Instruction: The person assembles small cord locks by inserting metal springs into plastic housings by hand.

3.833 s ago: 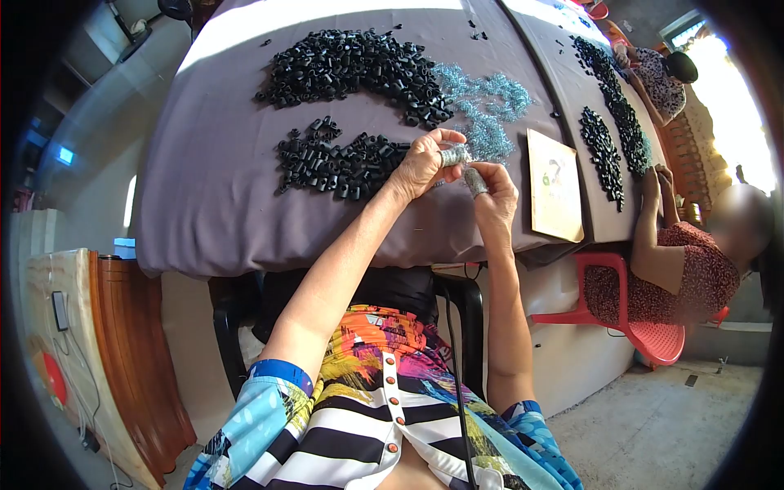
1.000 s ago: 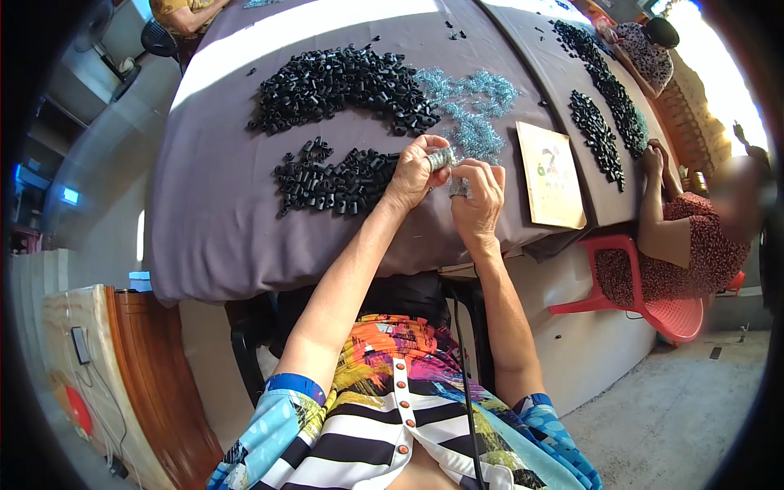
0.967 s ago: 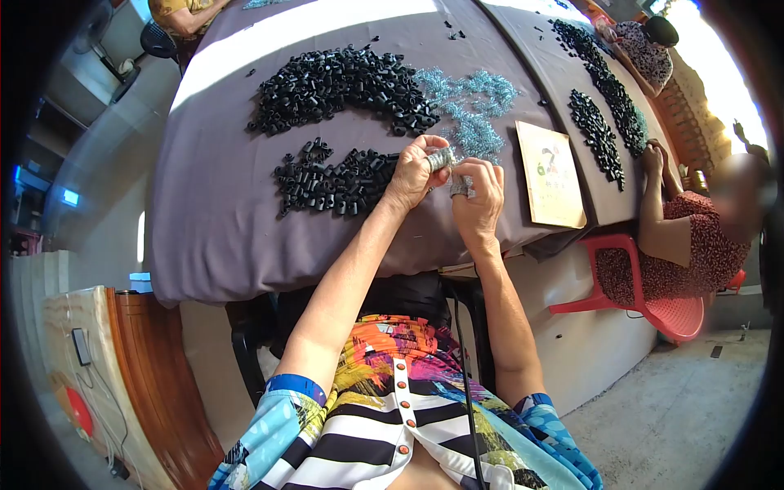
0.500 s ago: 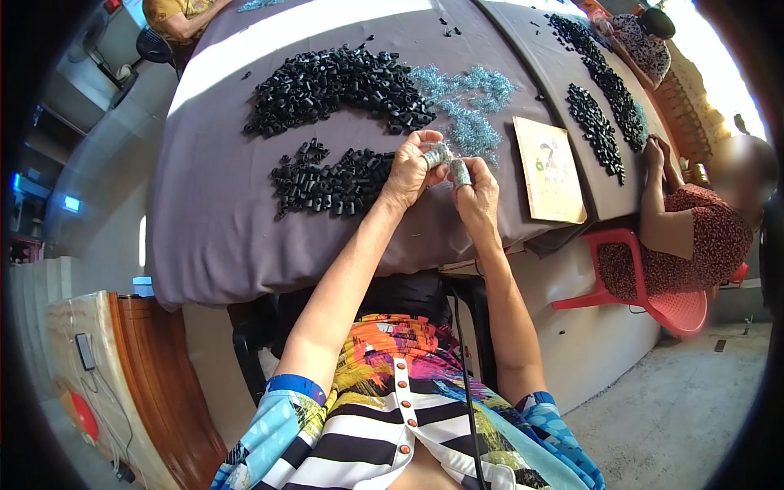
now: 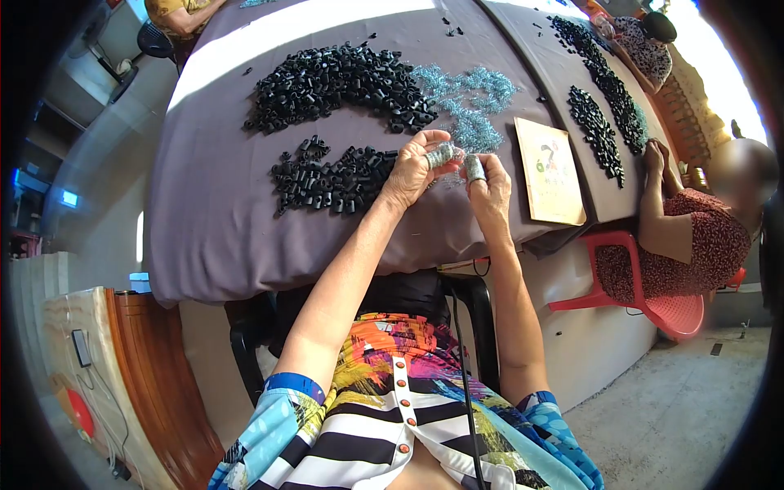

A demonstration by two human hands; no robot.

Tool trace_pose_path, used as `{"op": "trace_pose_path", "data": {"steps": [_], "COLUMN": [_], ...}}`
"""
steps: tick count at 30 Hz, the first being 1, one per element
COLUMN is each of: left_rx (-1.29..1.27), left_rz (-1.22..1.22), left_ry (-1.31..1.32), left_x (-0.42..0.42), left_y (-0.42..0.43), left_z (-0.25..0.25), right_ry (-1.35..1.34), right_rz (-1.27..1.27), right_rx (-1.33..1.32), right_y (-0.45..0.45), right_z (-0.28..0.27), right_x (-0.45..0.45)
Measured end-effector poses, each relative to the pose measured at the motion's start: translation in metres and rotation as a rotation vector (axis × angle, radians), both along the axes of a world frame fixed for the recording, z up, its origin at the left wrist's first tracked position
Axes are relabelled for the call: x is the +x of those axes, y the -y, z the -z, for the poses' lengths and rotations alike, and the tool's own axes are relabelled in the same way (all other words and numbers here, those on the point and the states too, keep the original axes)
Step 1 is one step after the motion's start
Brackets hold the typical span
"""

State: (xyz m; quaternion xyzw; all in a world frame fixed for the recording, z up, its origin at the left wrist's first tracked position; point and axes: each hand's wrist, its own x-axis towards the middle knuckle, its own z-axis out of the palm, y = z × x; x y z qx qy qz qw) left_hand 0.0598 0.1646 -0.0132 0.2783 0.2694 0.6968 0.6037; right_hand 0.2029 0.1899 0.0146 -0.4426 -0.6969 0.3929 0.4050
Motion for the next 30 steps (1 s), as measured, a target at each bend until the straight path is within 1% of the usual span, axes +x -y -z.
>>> {"op": "trace_pose_path", "data": {"steps": [1, 6, 9, 12, 15, 18, 19, 22, 25, 28, 30], "left_rx": [-0.023, 0.027, 0.002, -0.003, -0.002, -0.006, -0.007, -0.029, -0.028, -0.016, -0.026], "left_rz": [-0.020, -0.029, -0.006, 0.019, 0.026, 0.051, 0.060, 0.075, 0.098, 0.102, 0.092], "left_ry": [0.001, -0.041, -0.050, -0.042, -0.079, -0.110, -0.115, -0.145, -0.188, -0.148, -0.130], "left_x": [0.000, 0.000, 0.000, -0.002, -0.003, -0.001, -0.001, -0.003, -0.004, -0.003, -0.002], "left_y": [0.001, 0.000, 0.000, 0.001, 0.001, 0.003, 0.003, 0.001, -0.001, -0.001, -0.001], "left_z": [-0.002, 0.001, 0.000, -0.001, 0.000, -0.002, -0.002, -0.001, 0.001, 0.001, -0.001], "right_ry": [-0.011, -0.028, 0.008, -0.030, -0.109, 0.041, 0.036, 0.082, 0.105, 0.030, 0.012], "right_rz": [0.002, -0.004, -0.042, -0.012, 0.039, -0.011, -0.024, -0.078, -0.173, -0.165, -0.129], "right_rx": [-0.006, 0.013, -0.051, 0.046, 0.033, 0.039, 0.097, -0.070, -0.132, -0.175, -0.158], "right_y": [0.002, 0.007, 0.010, 0.014, 0.009, -0.001, -0.010, -0.023, -0.024, -0.028, -0.025], "right_z": [0.001, 0.009, 0.008, -0.002, -0.017, -0.027, -0.018, -0.017, -0.024, -0.016, -0.013], "right_x": [0.000, 0.003, 0.006, 0.006, 0.004, 0.005, 0.004, -0.002, -0.008, -0.009, -0.009]}}
